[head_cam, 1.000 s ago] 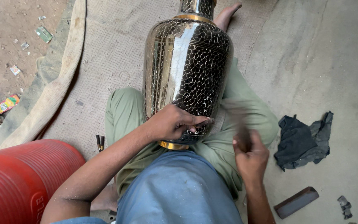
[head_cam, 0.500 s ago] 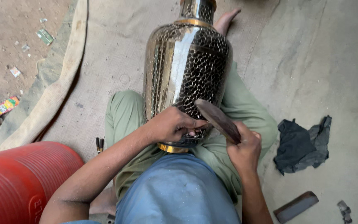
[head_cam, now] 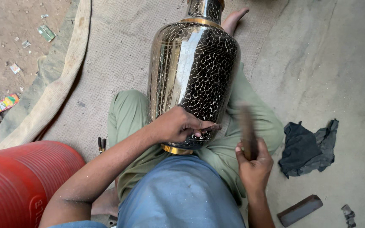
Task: The person sits cross-legged on a floor mat and repeatedly strikes a large metal vase with a hammer. They hold the vase steady with one hand while hammering its surface with the other, creating a textured pattern.
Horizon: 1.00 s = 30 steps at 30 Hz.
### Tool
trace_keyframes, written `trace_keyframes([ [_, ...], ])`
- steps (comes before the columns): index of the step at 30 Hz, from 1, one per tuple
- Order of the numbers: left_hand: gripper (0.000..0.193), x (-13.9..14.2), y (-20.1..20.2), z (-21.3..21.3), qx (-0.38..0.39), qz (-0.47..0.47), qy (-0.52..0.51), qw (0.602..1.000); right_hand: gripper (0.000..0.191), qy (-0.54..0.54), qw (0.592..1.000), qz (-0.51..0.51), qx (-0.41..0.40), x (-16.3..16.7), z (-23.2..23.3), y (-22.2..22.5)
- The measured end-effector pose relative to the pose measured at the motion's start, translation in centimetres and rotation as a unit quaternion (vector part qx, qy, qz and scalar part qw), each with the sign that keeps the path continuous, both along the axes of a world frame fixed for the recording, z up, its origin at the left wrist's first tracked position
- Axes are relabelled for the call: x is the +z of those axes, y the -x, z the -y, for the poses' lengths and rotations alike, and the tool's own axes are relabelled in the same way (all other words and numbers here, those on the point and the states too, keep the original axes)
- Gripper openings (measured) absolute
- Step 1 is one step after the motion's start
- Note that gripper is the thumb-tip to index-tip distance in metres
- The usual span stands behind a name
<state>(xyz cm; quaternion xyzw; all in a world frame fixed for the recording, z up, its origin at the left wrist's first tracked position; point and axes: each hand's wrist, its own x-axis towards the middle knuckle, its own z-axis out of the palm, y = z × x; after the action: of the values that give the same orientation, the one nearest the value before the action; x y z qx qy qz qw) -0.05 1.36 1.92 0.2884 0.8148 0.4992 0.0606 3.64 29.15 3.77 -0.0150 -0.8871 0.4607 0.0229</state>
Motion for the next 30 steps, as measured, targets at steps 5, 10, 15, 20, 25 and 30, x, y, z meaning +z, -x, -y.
trace_keyframes([
  [5,0.06,-0.2,0.2,0.0,-0.008,0.001,-0.011,1.0,0.023,-0.126,0.992,0.014,-0.01,0.6,0.0,-1.2],
  [10,0.058,-0.1,-0.3,0.1,0.016,-0.019,-0.076,0.997,0.022,-0.209,0.973,0.091,-0.023,-0.2,-0.9,-1.0],
  [15,0.061,0.1,-1.4,-0.4,0.106,-0.012,-0.122,0.987,0.042,-0.126,0.99,0.021,0.063,-2.4,-0.8,0.1],
  [20,0.062,0.0,-1.4,-0.6,0.11,-0.025,-0.066,0.991,0.047,-0.189,0.979,0.007,0.078,-3.3,-0.5,1.5],
  [25,0.061,-0.2,-1.6,-0.3,0.115,-0.02,-0.076,0.99,0.051,-0.236,0.968,-0.001,0.09,-1.9,-2.1,4.8],
  [30,0.06,-0.5,-1.7,-0.5,0.131,-0.025,-0.064,0.989,0.045,0.042,0.99,0.006,0.136,0.2,-1.2,6.5],
])
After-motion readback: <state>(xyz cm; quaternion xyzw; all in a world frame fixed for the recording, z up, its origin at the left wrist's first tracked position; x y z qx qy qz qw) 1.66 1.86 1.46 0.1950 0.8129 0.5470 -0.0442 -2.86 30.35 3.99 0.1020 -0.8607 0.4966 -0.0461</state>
